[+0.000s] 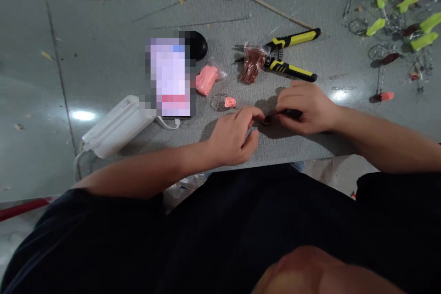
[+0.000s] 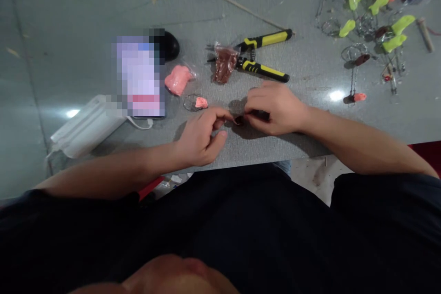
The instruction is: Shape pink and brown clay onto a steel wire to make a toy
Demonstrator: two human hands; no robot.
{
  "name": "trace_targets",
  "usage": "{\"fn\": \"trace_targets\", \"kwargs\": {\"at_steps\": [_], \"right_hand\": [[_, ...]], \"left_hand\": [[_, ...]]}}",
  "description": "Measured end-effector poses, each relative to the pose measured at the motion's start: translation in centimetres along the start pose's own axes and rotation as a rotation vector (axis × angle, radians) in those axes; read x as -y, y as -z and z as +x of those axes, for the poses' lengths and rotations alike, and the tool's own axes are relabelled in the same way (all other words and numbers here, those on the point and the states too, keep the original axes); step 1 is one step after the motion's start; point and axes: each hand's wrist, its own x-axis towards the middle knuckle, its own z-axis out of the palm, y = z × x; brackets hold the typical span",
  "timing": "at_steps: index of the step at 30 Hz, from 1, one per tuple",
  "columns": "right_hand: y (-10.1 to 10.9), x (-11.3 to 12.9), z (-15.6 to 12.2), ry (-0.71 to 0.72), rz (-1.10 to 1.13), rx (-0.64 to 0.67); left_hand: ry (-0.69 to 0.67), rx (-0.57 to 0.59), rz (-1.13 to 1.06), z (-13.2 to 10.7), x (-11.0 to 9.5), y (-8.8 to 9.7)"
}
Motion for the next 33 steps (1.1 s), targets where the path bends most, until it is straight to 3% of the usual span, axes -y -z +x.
{"fn": "trace_targets", "kwargs": {"at_steps": [4, 9, 12, 18, 24, 28, 33], "right_hand": [[0.0, 0.9, -0.2, 0.06, -0.016, -0.118], [-1.1, 2.7, -0.2, 0.243, -0.045, -0.365], [-1.8, 3.4, -0.1, 0.341, -0.059, -0.442], [-2.0, 4.1, 0.0, 0.447, -0.121, -0.366], [-2.5, 4.4, 0.2, 0.464, -0.104, -0.368], [-2.6, 4.4, 0.1, 0.47, -0.045, -0.369], [-2.4, 4.1, -0.1, 0.413, -0.005, -0.357]], "left_hand": [[-0.145, -0.047, -0.21, -0.8, 0.2, 0.0], [-0.07, -0.063, -0.345, -1.3, -0.1, -0.5], [-0.12, -0.124, -0.329, -1.1, -0.3, -0.8], [-0.186, -0.177, -0.336, -0.5, -0.5, -0.9], [-0.067, -0.098, -0.504, -0.3, -0.2, -1.0], [-0.093, -0.029, -0.542, -0.1, 0.0, -0.8], [-0.097, -0.035, -0.513, -0.3, -0.1, -0.6]]}}
